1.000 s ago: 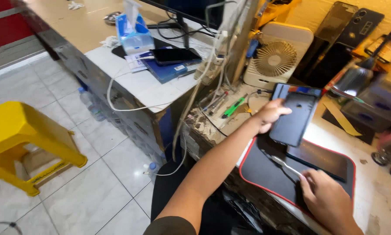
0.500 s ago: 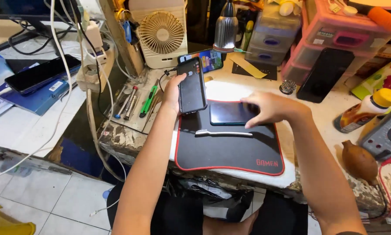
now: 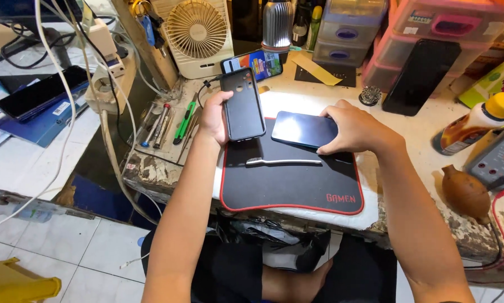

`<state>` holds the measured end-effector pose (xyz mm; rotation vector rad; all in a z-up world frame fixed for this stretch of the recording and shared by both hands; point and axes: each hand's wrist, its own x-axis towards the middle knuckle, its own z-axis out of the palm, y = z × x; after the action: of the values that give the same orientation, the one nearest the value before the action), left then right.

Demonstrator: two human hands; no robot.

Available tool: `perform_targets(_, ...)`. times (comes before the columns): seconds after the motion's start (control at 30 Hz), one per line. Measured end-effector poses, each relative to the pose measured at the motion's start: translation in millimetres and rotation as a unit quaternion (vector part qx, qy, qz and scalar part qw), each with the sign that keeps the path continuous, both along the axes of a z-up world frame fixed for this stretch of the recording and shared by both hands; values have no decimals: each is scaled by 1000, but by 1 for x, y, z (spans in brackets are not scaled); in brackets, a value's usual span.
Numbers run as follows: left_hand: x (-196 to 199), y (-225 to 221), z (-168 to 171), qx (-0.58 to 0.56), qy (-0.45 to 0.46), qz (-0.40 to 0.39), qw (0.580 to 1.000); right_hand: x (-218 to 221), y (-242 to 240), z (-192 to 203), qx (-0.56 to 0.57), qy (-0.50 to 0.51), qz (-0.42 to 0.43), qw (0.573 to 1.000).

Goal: Assembling a mobile phone by cleaning the frame with a brush and fitting the screen and back cover.

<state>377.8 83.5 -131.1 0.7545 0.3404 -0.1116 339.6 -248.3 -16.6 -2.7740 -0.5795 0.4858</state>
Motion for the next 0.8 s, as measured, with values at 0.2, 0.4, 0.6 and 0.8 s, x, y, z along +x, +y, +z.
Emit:
perform_targets(0.2, 9, 7, -16, 36, -2, -74, 997, 10, -18, 7, 68, 49, -37, 996)
perform_targets(0.4, -14, 1, 6, 96, -15, -84, 992, 8, -46, 14, 135, 108, -62, 983)
perform_targets(0.6, -32, -17, 47, 352, -6, -161, 922, 8, -61, 19, 222, 175, 63, 957)
perform_targets(0.8, -33, -40, 27, 369, -115, -247, 889, -21, -10, 46, 306, 206, 132, 920)
